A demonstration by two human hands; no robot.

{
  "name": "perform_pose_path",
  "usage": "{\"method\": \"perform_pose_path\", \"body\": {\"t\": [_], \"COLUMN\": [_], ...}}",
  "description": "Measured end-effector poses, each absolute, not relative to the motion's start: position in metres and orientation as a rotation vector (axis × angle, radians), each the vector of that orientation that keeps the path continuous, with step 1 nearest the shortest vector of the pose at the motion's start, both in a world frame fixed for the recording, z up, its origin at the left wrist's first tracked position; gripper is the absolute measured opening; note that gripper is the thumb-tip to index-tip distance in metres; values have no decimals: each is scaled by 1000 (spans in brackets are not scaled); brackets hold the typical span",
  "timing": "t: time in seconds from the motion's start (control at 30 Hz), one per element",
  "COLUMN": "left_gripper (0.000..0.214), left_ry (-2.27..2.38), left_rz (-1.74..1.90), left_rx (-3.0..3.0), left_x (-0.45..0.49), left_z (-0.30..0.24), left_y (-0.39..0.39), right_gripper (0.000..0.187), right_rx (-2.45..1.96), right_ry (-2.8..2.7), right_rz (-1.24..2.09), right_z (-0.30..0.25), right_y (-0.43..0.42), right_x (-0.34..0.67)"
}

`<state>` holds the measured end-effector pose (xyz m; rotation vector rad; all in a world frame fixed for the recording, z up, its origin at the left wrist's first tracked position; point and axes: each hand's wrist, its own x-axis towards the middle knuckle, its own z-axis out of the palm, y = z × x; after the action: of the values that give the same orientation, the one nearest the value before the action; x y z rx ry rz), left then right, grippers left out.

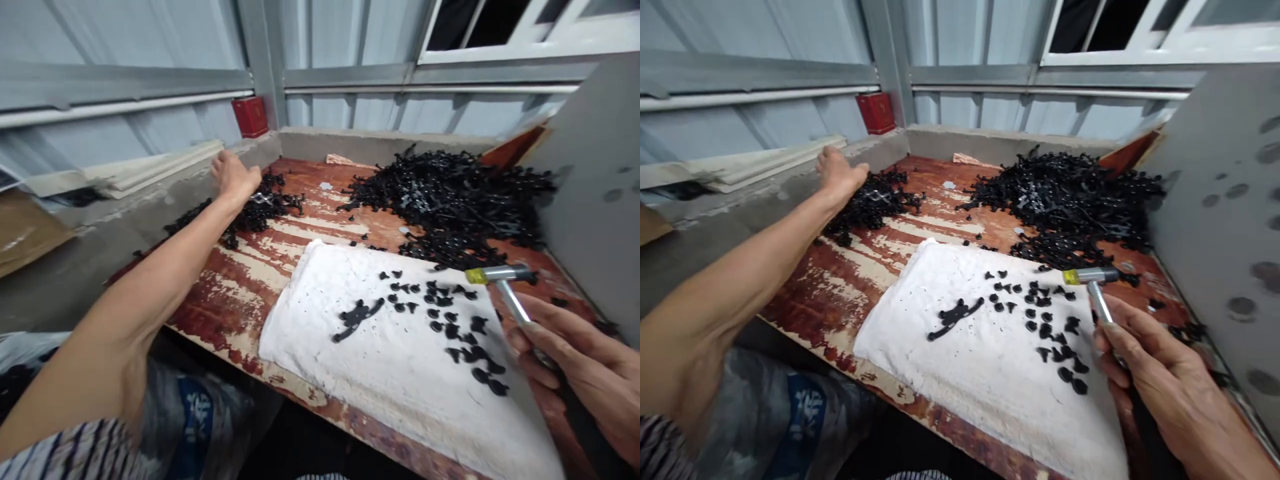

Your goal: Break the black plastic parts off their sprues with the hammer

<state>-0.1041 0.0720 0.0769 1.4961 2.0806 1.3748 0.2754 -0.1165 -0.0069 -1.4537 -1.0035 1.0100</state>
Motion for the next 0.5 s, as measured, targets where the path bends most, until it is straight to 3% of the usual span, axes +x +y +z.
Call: {"method": "perform_pose_path", "body": {"t": [0.1,0.2,0.27,0.5], "left_gripper": [6,10,12,15], "left_ry": [2087,1418,1142,1022], "left_rz": [1158,636,482,153], "left_rx": [1909,2317,2450,2516], "left_x": [-82,-26,7,20], "left_z": [52,19,5,9], "left_y": [63,38,21,-20], "right_gripper": [32,37,38,52], "right_rx": [-1591,-1573,-1565,-1493], "right_ry": [-806,-805,-807,-686], "right_rz": [1093,1106,1084,1200], "right_z": [-3,-1,0,-6], "right_y": [-120,-121,-126,-164], "right_x": [267,261,259,245]}}
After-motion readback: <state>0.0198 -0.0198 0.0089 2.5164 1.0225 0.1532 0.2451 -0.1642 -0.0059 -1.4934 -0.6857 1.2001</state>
